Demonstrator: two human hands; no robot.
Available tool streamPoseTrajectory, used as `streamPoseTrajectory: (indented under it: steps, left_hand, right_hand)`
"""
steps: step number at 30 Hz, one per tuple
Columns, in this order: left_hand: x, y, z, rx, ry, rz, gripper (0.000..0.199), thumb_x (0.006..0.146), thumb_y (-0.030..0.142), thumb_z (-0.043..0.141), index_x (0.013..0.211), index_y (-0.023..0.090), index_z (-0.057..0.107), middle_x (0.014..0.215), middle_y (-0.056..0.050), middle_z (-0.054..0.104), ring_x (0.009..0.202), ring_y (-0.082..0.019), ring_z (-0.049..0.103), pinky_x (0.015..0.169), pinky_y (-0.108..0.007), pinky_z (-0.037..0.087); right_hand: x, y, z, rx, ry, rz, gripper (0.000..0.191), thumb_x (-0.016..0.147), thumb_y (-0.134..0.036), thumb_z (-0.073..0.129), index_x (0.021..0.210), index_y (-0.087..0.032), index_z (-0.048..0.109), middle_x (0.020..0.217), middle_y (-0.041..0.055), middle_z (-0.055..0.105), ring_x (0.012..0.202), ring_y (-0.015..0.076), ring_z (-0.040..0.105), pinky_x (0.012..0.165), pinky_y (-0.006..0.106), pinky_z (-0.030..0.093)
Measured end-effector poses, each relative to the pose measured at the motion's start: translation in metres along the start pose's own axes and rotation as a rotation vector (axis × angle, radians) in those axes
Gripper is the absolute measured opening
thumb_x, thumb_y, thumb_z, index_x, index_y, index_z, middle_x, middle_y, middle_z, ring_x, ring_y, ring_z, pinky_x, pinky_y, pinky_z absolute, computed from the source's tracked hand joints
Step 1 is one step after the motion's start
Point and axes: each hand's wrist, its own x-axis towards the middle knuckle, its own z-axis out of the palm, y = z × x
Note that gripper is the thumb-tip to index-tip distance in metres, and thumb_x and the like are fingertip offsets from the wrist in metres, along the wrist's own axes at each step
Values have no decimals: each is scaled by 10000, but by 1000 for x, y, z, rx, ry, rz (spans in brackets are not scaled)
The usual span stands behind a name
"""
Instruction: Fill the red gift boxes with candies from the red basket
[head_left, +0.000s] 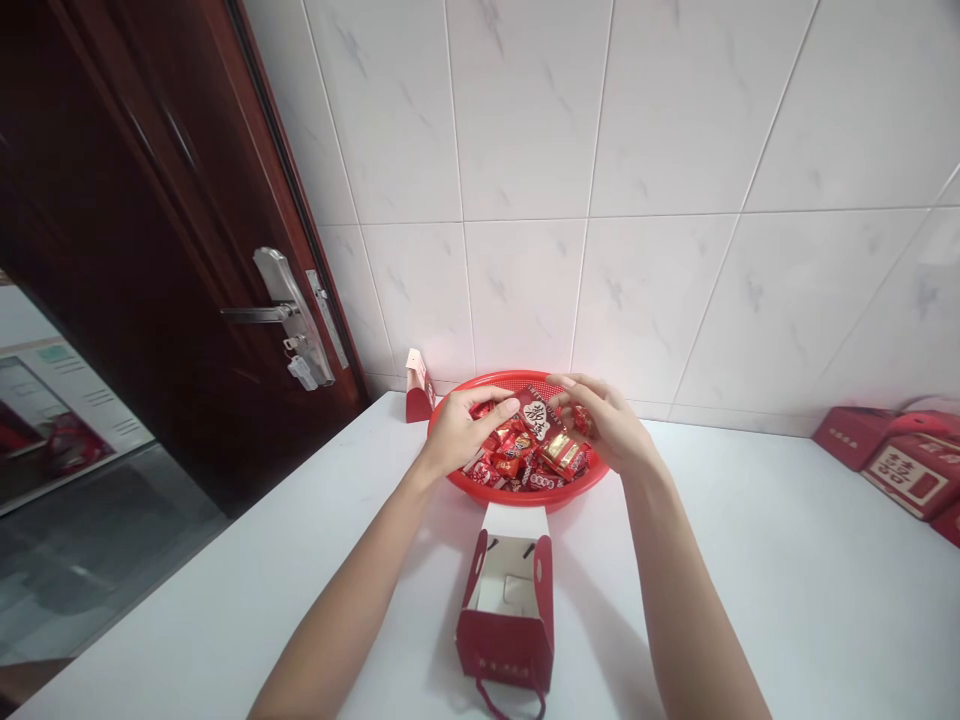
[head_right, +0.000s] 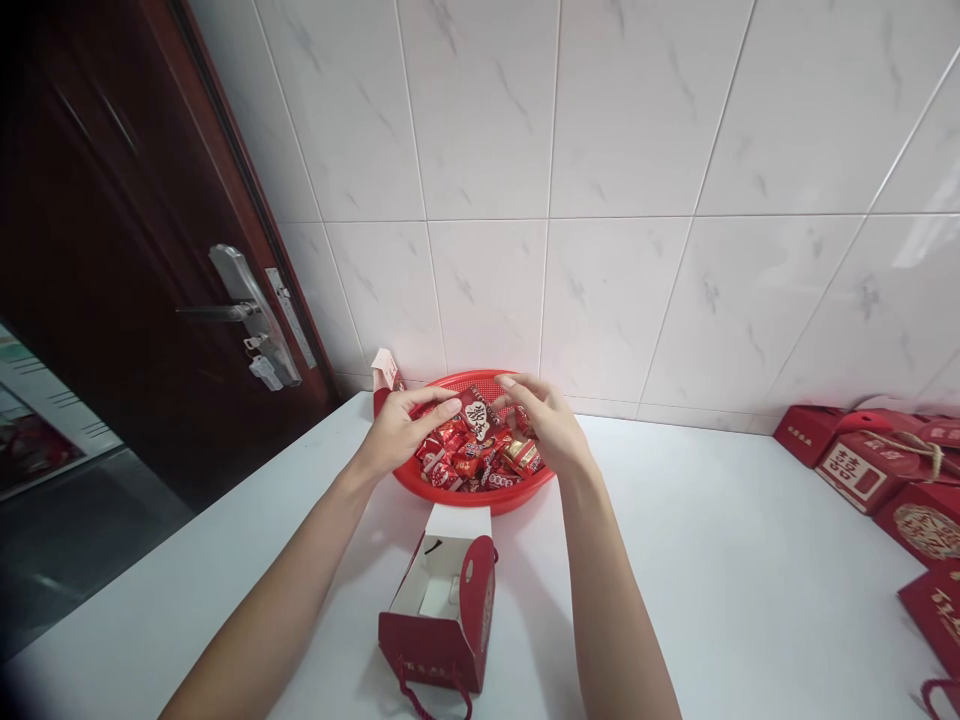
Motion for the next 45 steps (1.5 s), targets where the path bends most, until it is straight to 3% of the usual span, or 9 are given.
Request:
streamPoseTrajectory:
  steps: [7,13,17,20,26,32,37,40,45]
  left_hand:
    - [1,0,-5,76,90,15,381,822,524,688,937,171,774,988,-79,782,963,-252,705,887,-340,548]
    - [1,1,-7,143,142,16,332,826,487,680,949,199,789,981,-68,790,983,-254,703,888,-342,555]
    - [0,0,-7,190,164,24,319,830,485,675,941,211,795,990,-66,791,989,-258,700,893,-350,554]
    - [0,-1,-7,221,168,36,309,834,477,668,936,214,795,984,-63,792,995,-257,698,883,-344,555]
    - [-2,7,-10,209,79,66,335,847,496,664,958,204,786,994,-61,782,982,-243,695,912,-337,542]
    - [-10,27,-19,160,-50,30,336,847,508,667,939,211,793,966,-54,772,954,-248,688,886,-343,554]
    - [-17,31,-35,170,-172,-29,438,727,435,791,1099,204,769,1130,-83,742,1067,-280,671,933,-372,546]
    - [-20,30,-45,228,-193,-13,369,761,394,760,1091,231,768,1111,-64,748,1064,-264,671,968,-381,530]
    - [-21,31,-49,287,-232,-15,338,787,408,736,1079,241,768,1091,-59,756,1020,-254,681,934,-360,538]
  right_hand:
    - [6,3,-4,168,-82,52,406,608,-239,618,1009,-181,649,849,47,725,706,167,592,636,296,445]
    - [1,5,-5,96,-75,-47,458,625,-257,815,1047,-220,638,946,52,738,879,208,667,756,340,488]
    - [2,4,-6,83,23,-98,392,567,-326,904,844,-197,659,806,28,725,777,183,671,773,348,503]
    - [2,4,-6,50,17,-105,351,567,-358,907,690,-188,626,728,21,705,709,174,651,717,335,498]
    - [-4,2,2,-81,-127,-92,339,653,-408,860,826,-184,674,836,30,730,788,184,665,759,338,500]
    - [-13,-6,6,-164,-127,-135,349,676,-401,849,876,-188,659,907,63,750,839,219,690,801,376,521]
    - [-23,-18,6,-283,-164,-181,294,730,-342,803,957,-182,705,992,80,750,920,240,692,840,404,535]
    - [-33,-24,9,-325,-290,-166,236,800,-303,740,1004,-187,717,935,62,748,872,220,698,785,367,544]
    - [-46,-29,20,-588,-711,-118,174,864,-162,630,1006,-191,727,864,24,728,763,164,671,698,283,513]
